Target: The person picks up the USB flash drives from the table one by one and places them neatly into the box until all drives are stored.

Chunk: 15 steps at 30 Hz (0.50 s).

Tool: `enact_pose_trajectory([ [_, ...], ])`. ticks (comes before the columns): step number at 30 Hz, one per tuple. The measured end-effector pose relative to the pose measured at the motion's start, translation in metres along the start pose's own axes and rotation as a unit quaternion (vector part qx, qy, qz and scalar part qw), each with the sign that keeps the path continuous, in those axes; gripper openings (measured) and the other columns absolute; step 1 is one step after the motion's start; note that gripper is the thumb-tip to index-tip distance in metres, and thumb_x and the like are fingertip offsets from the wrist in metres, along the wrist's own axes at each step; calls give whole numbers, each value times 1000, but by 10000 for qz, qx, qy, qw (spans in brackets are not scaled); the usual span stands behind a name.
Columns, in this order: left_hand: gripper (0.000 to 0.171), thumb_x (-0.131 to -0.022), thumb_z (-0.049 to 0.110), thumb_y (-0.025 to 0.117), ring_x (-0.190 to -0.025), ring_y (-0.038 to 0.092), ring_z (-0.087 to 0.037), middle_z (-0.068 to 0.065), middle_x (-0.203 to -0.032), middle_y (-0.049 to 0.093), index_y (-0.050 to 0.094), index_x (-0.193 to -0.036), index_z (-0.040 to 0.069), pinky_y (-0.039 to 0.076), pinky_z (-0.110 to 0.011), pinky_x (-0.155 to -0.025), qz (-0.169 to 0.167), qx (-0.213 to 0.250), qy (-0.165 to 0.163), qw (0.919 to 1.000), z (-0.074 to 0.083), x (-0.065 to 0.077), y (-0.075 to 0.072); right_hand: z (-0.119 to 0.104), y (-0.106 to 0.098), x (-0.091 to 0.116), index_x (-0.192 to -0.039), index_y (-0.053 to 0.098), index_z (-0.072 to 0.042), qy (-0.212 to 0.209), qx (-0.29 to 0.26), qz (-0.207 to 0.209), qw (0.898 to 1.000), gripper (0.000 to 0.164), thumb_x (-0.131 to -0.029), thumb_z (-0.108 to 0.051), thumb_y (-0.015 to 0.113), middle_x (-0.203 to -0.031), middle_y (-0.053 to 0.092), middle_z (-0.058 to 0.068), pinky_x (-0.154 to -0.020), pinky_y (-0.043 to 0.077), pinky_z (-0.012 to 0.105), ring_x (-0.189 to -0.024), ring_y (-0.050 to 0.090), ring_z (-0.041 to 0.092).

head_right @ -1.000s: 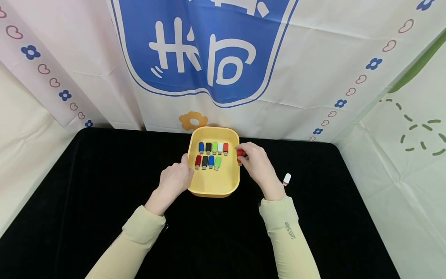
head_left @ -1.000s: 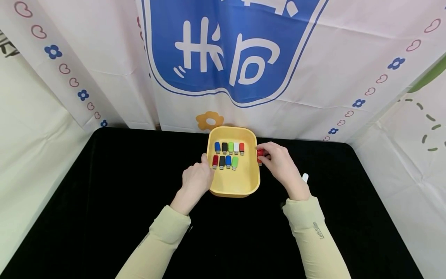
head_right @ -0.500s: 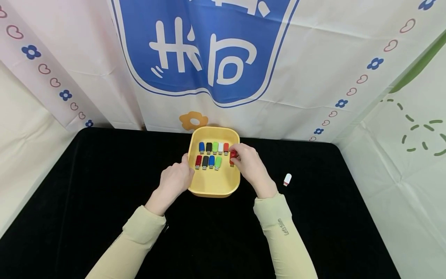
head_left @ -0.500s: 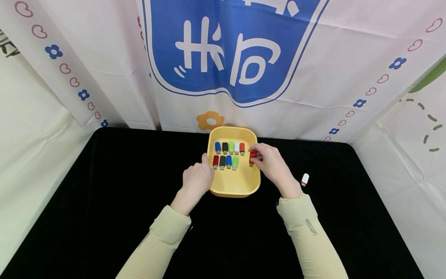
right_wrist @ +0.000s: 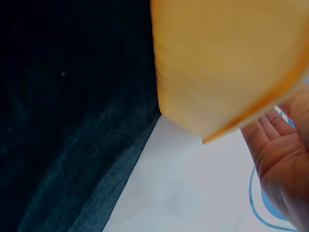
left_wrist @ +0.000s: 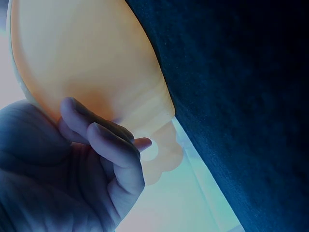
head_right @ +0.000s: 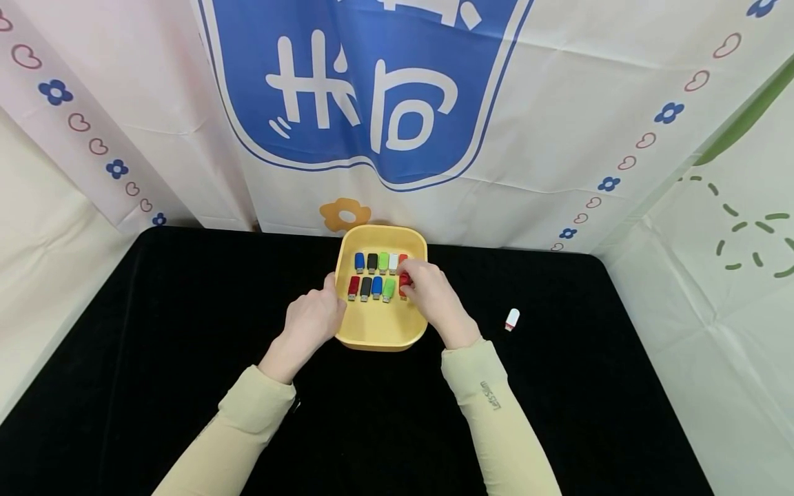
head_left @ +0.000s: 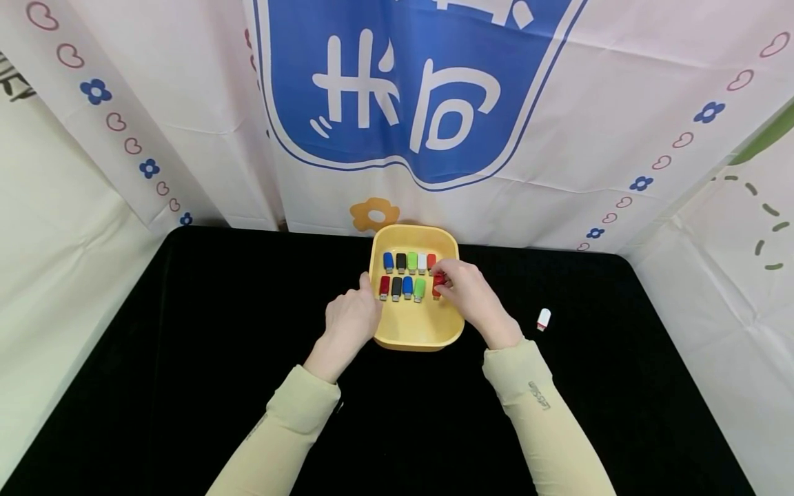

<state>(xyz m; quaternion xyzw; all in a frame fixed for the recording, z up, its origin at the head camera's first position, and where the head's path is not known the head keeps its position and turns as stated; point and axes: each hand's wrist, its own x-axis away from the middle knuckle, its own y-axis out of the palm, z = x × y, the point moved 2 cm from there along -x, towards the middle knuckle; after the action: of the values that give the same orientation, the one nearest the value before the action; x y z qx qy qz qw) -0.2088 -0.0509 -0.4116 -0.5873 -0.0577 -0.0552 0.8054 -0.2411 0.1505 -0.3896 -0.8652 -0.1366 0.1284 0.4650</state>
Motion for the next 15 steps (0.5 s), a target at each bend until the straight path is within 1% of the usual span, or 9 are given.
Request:
enact_pose_trajectory([
  [6, 59, -103, 26, 50, -51, 54, -21, -10, -67, 59, 31, -151, -2, 39, -30, -44, -57, -8, -1, 10000, 0, -1, 0, 2, 10, -4, -108, 70, -1, -46, 186, -156, 9997, 20, -88, 2, 72, -104, 70, 10, -83, 57, 35, -90, 64, 20],
  [10, 59, -103, 26, 50, -51, 54, -21, -10, -67, 59, 31, -151, -2, 39, -30, -44, -40, -35, 22, 10000, 0, -1, 1, 2, 15, -5, -106, 70, -1, -178, 340, -118, 9992, 18, -88, 1, 71, -103, 70, 10, -82, 56, 34, -89, 63, 21],
  [15, 60, -102, 26, 51, -51, 54, -21, -10, -67, 59, 31, -151, -2, 40, -31, -44, -18, -41, 45, 10000, -1, 0, 0, 2, 19, -6, -102, 69, -2, -227, 464, -134, 9986, 14, -89, 1, 70, -98, 68, 9, -80, 54, 34, -87, 59, 21],
])
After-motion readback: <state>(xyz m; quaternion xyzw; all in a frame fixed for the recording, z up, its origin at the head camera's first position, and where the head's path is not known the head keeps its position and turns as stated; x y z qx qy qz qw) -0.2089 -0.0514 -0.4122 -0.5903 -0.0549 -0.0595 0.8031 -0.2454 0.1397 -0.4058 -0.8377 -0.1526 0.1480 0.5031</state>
